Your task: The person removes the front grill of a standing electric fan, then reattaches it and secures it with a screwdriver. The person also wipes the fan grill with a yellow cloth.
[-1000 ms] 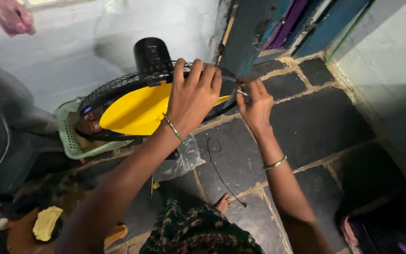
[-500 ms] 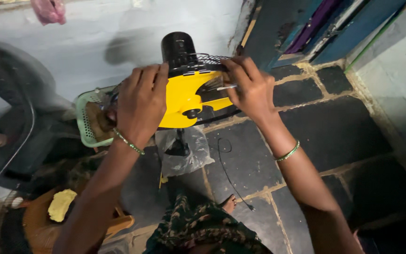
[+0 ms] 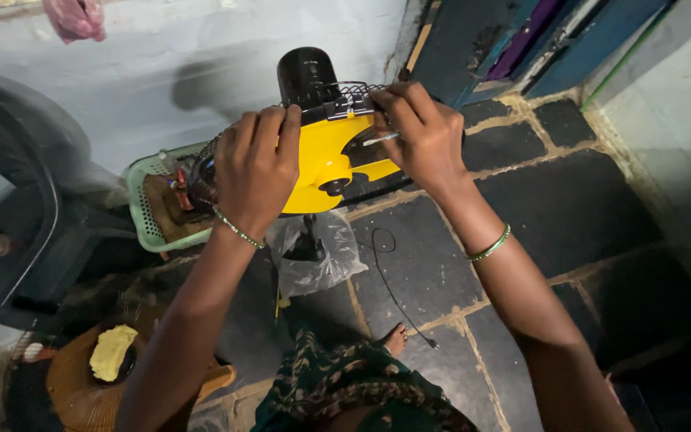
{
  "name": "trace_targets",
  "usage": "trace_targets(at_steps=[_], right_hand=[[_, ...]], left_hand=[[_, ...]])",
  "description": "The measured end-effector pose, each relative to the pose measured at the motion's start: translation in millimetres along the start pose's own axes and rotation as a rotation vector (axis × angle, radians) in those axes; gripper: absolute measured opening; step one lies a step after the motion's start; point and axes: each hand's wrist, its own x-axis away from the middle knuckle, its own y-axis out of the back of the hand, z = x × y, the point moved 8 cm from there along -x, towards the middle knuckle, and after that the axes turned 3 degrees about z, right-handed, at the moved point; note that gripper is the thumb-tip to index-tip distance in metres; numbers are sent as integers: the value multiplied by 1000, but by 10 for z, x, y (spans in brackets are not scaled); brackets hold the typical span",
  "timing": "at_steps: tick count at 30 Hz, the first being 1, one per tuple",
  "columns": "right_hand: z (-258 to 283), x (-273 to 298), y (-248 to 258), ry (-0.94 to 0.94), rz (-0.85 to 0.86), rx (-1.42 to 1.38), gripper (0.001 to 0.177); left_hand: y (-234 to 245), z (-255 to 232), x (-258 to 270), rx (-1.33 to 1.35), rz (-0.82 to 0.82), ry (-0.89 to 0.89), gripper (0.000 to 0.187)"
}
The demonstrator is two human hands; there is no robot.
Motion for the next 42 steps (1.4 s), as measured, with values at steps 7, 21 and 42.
trace_targets(at_steps=[7,21,42], right_hand=[[-8,16,-28,-7,2,-4,23],[229,-6,-33,-54,52,49,51],[609,-194,-298,92,149,184,63]], left_hand=[[-5,39,14,42,-16,18,23],[-16,420,550,69,16,145,32],[-116,969,1274,502,-54,529,29]])
